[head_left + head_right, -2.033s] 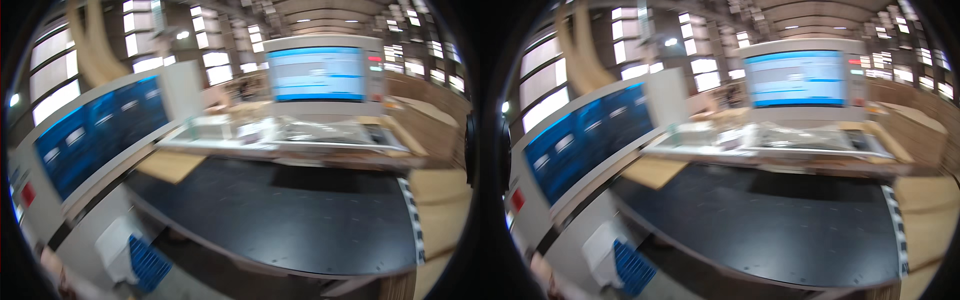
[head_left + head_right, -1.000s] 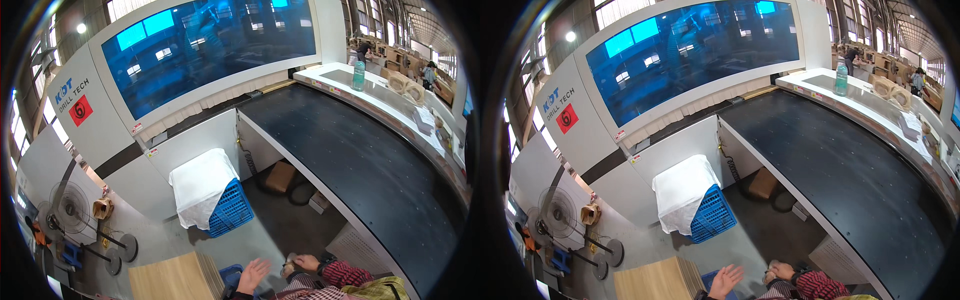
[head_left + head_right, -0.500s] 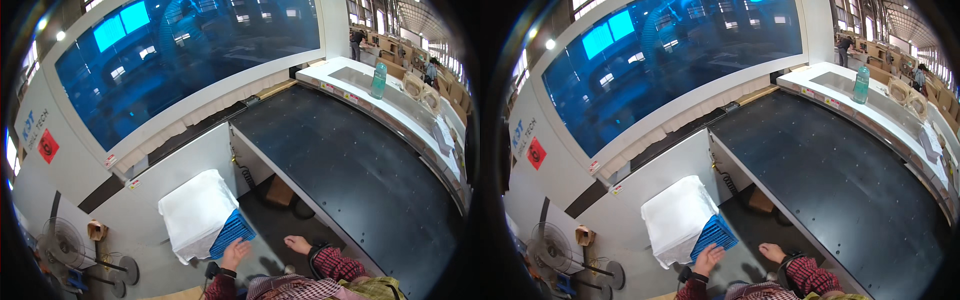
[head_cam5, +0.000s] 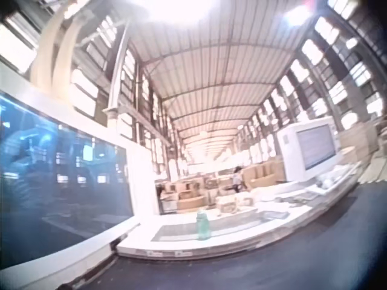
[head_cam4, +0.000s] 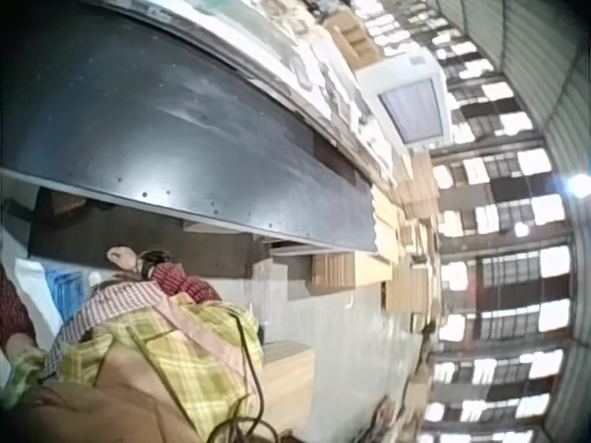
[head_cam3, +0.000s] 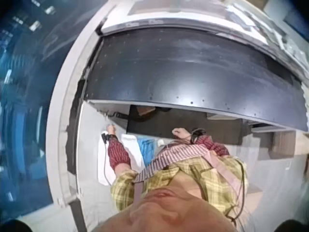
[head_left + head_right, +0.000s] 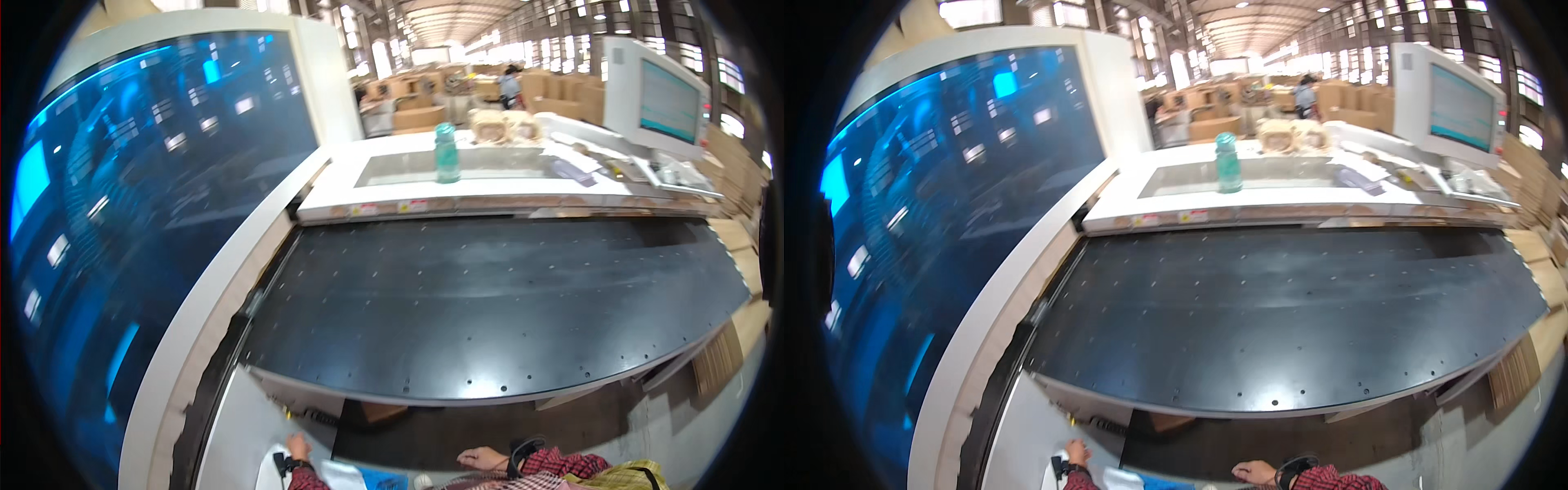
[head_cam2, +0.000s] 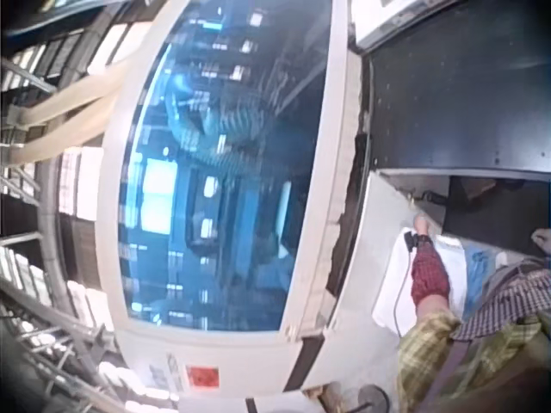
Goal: Placing wood panels onto a machine for processing, then moving them to a stack and cleaning the machine with an air blower.
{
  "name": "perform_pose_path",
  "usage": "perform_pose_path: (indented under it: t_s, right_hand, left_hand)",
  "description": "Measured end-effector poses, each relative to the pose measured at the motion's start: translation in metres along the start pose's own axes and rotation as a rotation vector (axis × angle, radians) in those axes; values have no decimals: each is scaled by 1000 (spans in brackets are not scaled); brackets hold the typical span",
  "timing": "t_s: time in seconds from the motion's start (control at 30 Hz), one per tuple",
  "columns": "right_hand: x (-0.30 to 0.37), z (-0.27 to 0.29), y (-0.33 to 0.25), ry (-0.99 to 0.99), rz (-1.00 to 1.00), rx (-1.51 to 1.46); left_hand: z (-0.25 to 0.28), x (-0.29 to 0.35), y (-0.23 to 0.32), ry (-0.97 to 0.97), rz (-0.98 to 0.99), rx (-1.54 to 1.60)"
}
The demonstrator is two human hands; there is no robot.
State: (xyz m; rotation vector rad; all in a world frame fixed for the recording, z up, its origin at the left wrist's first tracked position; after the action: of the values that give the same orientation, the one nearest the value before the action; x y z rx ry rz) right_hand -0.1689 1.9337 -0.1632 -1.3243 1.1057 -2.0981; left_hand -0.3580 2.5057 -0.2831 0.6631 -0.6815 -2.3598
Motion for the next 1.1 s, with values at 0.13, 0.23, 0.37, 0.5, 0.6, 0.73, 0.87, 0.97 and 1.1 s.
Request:
perform_pose_path:
  t_s: [0.13,0.23,0.37,0.5,0.6,0.73,0.87,0.97,1.1]
  right_hand:
    - [19,-13,5,248,24,-265]
    - [17,-44,-4,165,-58,-518]
    - [7,-67,34,209,-88,-735]
    - [-2,-67,11,221,-156,-513]
    - [-19,-78,26,223,-78,-574]
    - [-12,-53,-24,375,162,-123]
    - [-3,-22,-86,589,404,349]
    - [-4,-14,-116,621,558,314]
    - [22,-12,-135,706,484,-3]
  left_hand:
    - [-77,-110,94,25,792,461]
    - [-53,-143,106,38,726,451]
    - [-64,-174,131,-146,487,315]
    - [-58,-166,55,-42,477,171]
    - [-39,-151,97,-70,374,252]
    - [21,-74,256,-49,18,90]
    - [55,10,405,-285,122,681]
    - [52,50,472,-378,51,907]
    - [44,62,520,-333,-119,903]
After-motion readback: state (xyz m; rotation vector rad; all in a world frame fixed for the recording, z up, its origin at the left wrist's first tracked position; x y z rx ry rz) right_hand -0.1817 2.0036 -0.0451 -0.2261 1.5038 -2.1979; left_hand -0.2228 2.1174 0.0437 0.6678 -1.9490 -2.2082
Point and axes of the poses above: each hand's wrist, its own x-axis away from the middle knuckle, its own z-axis out of the back of the hand, y = z × x, the point moved 1 cm from there along -x, towards the middle knuckle, and after that the axes turned 8 degrees about -z, right-handed, at the moved point
